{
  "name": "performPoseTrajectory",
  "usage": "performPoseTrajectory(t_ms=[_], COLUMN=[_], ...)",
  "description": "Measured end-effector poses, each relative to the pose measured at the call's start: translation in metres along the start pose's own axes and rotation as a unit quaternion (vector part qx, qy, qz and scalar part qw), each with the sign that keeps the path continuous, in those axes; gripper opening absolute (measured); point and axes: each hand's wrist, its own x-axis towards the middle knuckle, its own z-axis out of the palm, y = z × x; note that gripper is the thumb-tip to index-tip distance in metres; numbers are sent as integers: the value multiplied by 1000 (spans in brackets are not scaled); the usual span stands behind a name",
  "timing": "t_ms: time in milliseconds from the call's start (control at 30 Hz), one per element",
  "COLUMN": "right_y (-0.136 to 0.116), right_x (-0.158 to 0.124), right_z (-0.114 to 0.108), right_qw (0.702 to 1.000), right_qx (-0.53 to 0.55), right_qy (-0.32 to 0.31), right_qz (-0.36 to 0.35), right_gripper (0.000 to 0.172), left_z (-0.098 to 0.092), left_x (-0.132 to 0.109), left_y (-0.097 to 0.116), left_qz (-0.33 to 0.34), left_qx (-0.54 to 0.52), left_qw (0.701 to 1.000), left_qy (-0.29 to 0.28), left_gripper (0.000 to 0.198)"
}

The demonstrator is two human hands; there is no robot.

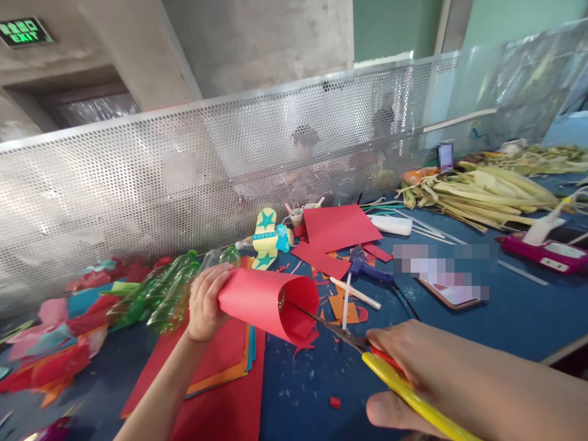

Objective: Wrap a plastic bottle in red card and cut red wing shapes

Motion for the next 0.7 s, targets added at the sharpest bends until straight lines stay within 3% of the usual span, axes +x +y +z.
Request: performPoseTrajectory(t_ms=[100, 433, 700], right_y=[-1, 7, 7], right_x=[3, 7, 8], right_z=[-2, 1, 0], right_qw=[997, 999, 999], right_qx=[-9, -9, -6], right_qy=[-71, -32, -42], right_qz=[11, -11, -17], right_gripper=[36, 42, 45], left_z=[0, 0, 0], left_x=[0, 0, 0], left_y=[-1, -2, -3], left_qz=[2, -15, -18], left_qx=[-8, -27, -29], left_qw=[1000, 999, 999], left_qy=[2, 23, 18], left_gripper=[57, 48, 46])
